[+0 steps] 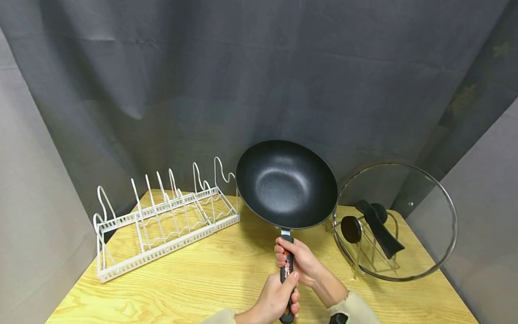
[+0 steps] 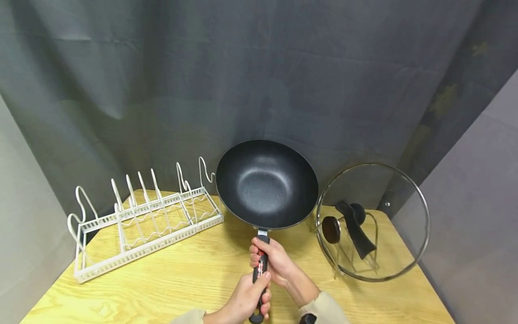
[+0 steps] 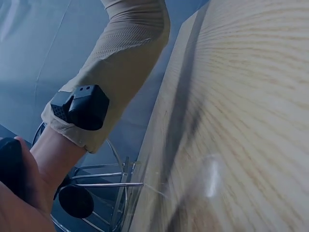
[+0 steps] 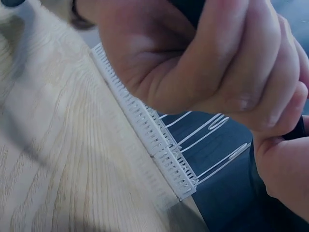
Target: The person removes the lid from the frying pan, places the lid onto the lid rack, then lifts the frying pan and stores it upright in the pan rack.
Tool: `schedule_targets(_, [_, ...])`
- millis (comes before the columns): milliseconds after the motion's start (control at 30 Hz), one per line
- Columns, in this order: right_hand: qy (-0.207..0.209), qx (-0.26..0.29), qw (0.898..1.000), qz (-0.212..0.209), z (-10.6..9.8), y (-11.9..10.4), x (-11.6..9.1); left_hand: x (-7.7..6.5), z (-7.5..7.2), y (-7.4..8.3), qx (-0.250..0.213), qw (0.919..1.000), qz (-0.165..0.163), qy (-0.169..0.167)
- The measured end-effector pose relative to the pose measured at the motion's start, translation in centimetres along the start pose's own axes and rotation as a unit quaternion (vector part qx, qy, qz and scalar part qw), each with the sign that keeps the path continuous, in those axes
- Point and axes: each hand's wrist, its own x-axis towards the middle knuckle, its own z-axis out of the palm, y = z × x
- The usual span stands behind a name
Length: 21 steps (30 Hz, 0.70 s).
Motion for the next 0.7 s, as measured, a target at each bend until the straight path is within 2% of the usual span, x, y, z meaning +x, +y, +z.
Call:
schedule_targets(233, [-0.050,0.032,0.998,-0.001,0.4,-0.4,0.2,-0.1,0.0,0.6,0.009,0.9998,0.016,-0.012])
schedule_targets(367, [-0.062,0.027,0.998,-0.005,0.4,-0.6,0.4,-0.1,-0.2,0.8,0.020,0.9992,0.020,-0.027])
schedule_targets(567, [-0.063,-0.034,0.997,-0.040,0.5,-0.7,0.7,0.1,-0.7,1.1,0.030,0.9982,0.023,-0.047])
schedule_targets(700, [-0.032,-0.082,0.993,-0.073,0.7,-0.8,0.8,0.4,-0.9,1.5,0.029,0.9977,0.025,-0.056])
